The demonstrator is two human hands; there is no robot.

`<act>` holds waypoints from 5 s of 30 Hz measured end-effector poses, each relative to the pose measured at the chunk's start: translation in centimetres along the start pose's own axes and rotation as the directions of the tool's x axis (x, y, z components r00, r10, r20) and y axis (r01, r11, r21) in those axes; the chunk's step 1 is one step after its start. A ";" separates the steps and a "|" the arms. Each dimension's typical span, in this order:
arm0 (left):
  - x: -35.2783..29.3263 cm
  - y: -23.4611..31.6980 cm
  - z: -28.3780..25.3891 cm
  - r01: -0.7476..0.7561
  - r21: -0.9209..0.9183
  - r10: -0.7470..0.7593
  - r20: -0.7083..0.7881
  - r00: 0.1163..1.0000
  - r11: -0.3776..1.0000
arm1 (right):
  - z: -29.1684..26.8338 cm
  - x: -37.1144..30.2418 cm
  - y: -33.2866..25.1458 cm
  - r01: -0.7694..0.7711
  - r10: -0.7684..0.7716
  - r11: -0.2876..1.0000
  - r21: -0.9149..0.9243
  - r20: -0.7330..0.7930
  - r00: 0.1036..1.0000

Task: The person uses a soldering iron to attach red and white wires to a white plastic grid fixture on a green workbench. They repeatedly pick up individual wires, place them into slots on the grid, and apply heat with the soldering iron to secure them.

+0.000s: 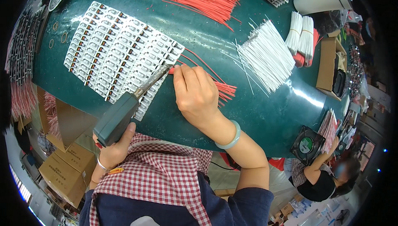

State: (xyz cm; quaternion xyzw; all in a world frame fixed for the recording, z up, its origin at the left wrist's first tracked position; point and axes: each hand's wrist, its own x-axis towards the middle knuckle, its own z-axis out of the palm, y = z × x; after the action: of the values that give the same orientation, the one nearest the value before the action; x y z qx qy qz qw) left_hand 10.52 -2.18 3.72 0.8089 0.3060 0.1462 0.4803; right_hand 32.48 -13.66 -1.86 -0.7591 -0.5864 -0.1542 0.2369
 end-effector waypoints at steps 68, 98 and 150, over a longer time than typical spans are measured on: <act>-3.1 -1.6 -0.8 0.008 -0.019 -0.010 -0.064 0.998 1.000 | -0.4 -1.1 -2.2 0.016 -0.014 0.999 0.036 -0.057 0.998; -4.8 -2.6 -0.7 0.050 -0.064 -0.054 -0.068 0.996 0.997 | -0.4 -1.1 -2.8 0.015 -0.015 1.000 0.002 -0.004 1.000; -6.3 -3.1 -1.7 -0.039 0.018 0.040 -0.080 0.996 0.999 | -0.3 -2.7 -4.6 0.019 -0.012 0.994 0.112 -0.063 0.998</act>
State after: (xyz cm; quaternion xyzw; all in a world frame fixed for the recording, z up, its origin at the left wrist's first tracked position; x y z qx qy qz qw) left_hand 3.69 -3.96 2.27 0.8122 0.3101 0.1857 0.4579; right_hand 27.36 -15.14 -2.19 -0.7346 -0.5925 -0.1465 0.2963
